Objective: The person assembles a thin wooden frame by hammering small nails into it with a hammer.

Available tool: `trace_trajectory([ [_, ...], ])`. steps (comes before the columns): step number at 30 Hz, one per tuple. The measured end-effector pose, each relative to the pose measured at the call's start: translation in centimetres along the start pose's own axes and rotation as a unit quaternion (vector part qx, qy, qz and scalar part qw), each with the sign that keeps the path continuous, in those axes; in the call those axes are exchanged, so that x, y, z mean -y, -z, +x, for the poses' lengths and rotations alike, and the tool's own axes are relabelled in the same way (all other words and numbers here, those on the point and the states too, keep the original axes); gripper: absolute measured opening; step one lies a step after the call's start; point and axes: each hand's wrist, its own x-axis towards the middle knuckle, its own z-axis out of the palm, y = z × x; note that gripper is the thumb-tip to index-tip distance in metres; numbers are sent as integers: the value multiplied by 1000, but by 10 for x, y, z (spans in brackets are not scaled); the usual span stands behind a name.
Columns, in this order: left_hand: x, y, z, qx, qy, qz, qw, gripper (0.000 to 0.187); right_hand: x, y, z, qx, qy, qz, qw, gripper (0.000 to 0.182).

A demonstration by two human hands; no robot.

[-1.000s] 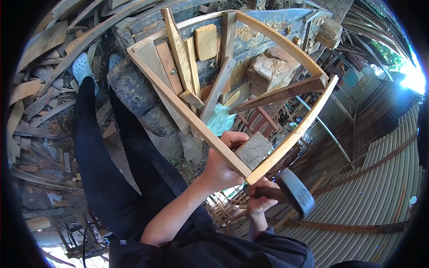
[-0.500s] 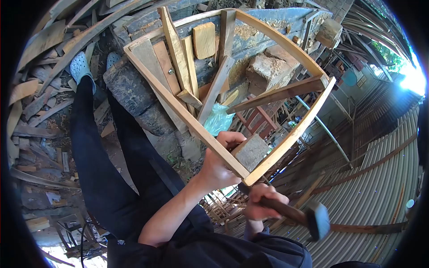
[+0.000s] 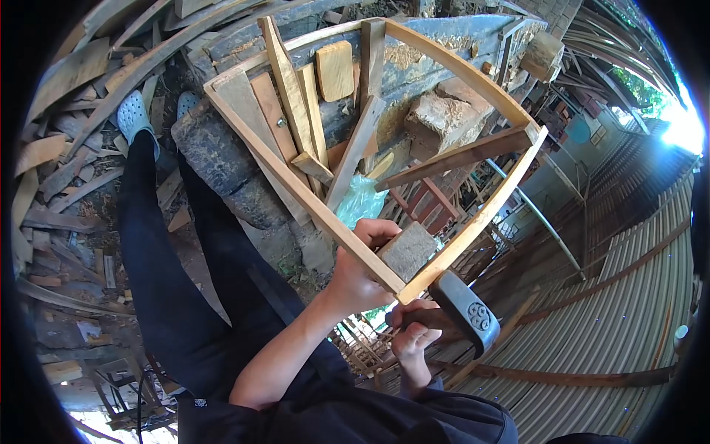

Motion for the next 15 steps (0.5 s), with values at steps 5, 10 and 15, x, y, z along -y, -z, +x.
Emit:
trace_trajectory([
  [5, 1, -2, -1, -21, 10, -42, 999, 39, -13, -1, -3, -27, 17, 25, 999, 69],
  [10, -3, 1, -1, 9, -31, 49, 998, 40, -16, -7, 13, -57, 79, 124, 988, 65],
  [15, 5, 1, -6, -14, -24, 32, 999, 34, -5, 12, 48, -109, 53, 121, 985, 35],
])
